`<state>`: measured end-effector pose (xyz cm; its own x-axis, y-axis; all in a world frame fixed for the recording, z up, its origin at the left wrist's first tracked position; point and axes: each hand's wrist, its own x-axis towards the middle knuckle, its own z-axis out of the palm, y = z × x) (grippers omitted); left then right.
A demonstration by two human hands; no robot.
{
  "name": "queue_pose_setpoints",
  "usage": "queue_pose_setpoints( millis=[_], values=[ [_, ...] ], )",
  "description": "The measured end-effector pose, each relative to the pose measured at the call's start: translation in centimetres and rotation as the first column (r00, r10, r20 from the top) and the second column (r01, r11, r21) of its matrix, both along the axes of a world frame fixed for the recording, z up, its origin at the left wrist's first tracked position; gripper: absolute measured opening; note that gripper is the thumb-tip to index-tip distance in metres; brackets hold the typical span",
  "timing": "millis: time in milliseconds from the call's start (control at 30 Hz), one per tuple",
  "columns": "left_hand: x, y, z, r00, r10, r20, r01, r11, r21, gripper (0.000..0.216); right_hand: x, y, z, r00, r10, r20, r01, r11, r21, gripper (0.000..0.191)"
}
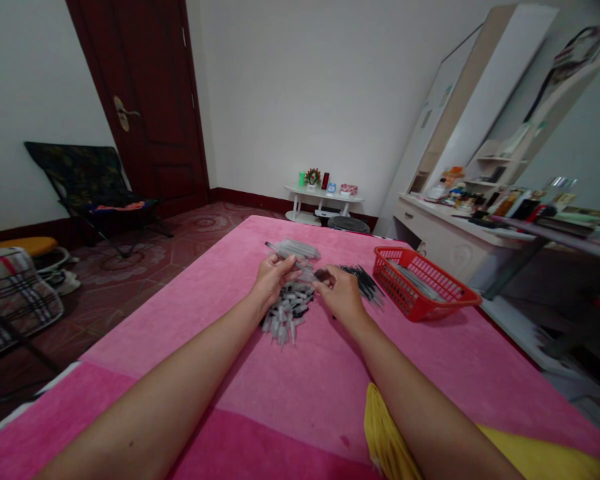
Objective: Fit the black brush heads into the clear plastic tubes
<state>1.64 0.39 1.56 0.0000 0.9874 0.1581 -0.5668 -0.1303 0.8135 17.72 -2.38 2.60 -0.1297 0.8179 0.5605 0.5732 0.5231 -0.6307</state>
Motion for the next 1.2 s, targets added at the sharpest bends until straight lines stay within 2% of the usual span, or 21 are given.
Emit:
queue_pose_setpoints(
  millis=[233, 533, 900, 1200],
  values=[
    [-0.1, 0.3, -0.1, 0.999, 0.010, -0.032, -0.013, 0.995, -0.098, 0.037, 0.4, 0.0, 0.3, 0.996, -0.077, 0.034, 0.075, 0.995, 0.058, 0.009],
    [0.0, -0.1, 0.2, 0.998, -0.012, -0.060, 0.008, 0.998, -0.065, 0.042, 0.8, -0.5, 0.8, 0.986, -0.115, 0.123, 0.096, 0.984, 0.153, 0.012],
    [0.6, -0.5, 0.2, 0.998, -0.049, -0.028, 0.049, 0.998, -0.029, 0.044, 0.6, -0.8, 0.8, 0.974, -0.153, 0.166, 0.134, 0.984, 0.121, 0.011],
    [1.3, -1.0, 0.3, 0.998, -0.054, -0.026, 0.054, 0.999, -0.011, 0.042, 0.4, -1.8, 2.2, 0.943, -0.259, 0.208, 0.246, 0.966, 0.086, 0.012]
  ],
)
